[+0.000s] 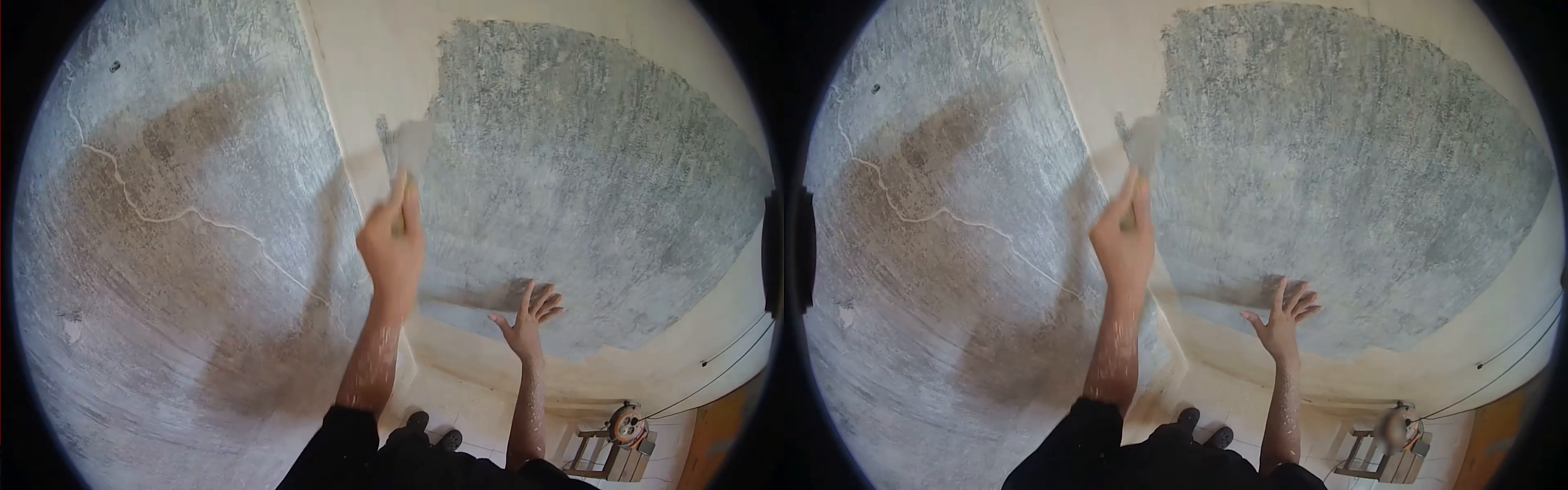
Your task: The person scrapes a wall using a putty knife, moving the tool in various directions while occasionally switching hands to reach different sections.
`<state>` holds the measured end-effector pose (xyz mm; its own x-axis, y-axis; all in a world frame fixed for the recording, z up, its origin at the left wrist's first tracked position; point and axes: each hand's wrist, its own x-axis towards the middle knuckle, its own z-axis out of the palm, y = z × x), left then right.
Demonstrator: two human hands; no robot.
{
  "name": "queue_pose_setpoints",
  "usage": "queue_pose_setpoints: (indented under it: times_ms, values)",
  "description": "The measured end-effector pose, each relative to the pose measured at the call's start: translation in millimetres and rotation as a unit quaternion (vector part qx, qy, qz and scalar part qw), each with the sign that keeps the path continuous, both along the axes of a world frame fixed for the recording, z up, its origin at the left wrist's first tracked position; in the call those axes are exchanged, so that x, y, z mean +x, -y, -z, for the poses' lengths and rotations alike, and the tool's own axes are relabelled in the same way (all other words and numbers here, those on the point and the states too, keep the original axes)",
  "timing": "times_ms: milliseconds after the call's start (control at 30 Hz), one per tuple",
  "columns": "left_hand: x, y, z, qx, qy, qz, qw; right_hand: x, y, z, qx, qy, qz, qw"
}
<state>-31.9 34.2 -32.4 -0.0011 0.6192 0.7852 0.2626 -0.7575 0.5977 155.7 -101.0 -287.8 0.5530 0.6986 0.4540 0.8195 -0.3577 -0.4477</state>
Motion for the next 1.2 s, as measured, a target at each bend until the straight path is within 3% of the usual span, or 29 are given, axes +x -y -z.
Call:
queue_pose_setpoints:
  times_ms: [133, 267, 400, 500, 633, 733, 867, 1000, 1100, 1200]
  values:
    - [-10.6, -6.8, -12.5, -0.045, 0.008, 0.052, 0.998, -0.7, -6.2, -10.9, 0.006, -0.015, -0.005, 1.0]
    - [-5.2, -3.1, 14.9, -0.005, -0.038, -0.005, 0.999, 0.8, 2.8, -7.9, 0.008, -0.007, -0.02, 1.0]
    - [-6.1, -9.6, -21.4, 0.012, -0.011, -0.008, 1.0, -0.8, -2.5, -9.3, 0.011, 0.001, -0.012, 1.0]
    - [-11.3, 3.4, 18.3, -0.014, -0.051, 0.021, 0.998, 1.8, 1.8, -13.3, 0.003, -0.004, -0.016, 1.0]
    - [-8.9, 3.9, -38.9, -0.047, -0.045, -0.002, 0.998, -1.8, 7.0, -11.4, -0.017, 0.001, -0.014, 1.0]
    - [-13.9, -3.6, 4.8, -0.035, -0.064, -0.004, 0.997, -11.1, 8.0, -12.2, -0.015, -0.012, -0.015, 1.0]
    - [1.0, -12.3, -19.1, 0.054, -0.011, -0.011, 0.998, -4.5, 7.1, -18.9, -0.028, -0.018, -0.017, 0.999]
    - [1.7, -12.3, -52.9, 0.077, 0.005, 0.005, 0.997, -15.8, -4.2, -15.6, 0.039, 0.065, 0.043, 0.996]
    - [-5.6, 2.8, 2.5, -0.034, -0.066, 0.028, 0.997, -13.3, -6.1, -37.6, 0.083, 0.108, 0.074, 0.988]
    - [6.5, -8.4, -45.4, 0.044, -0.005, 0.003, 0.999, 4.9, -9.3, -70.6, 0.169, 0.165, 0.083, 0.968]
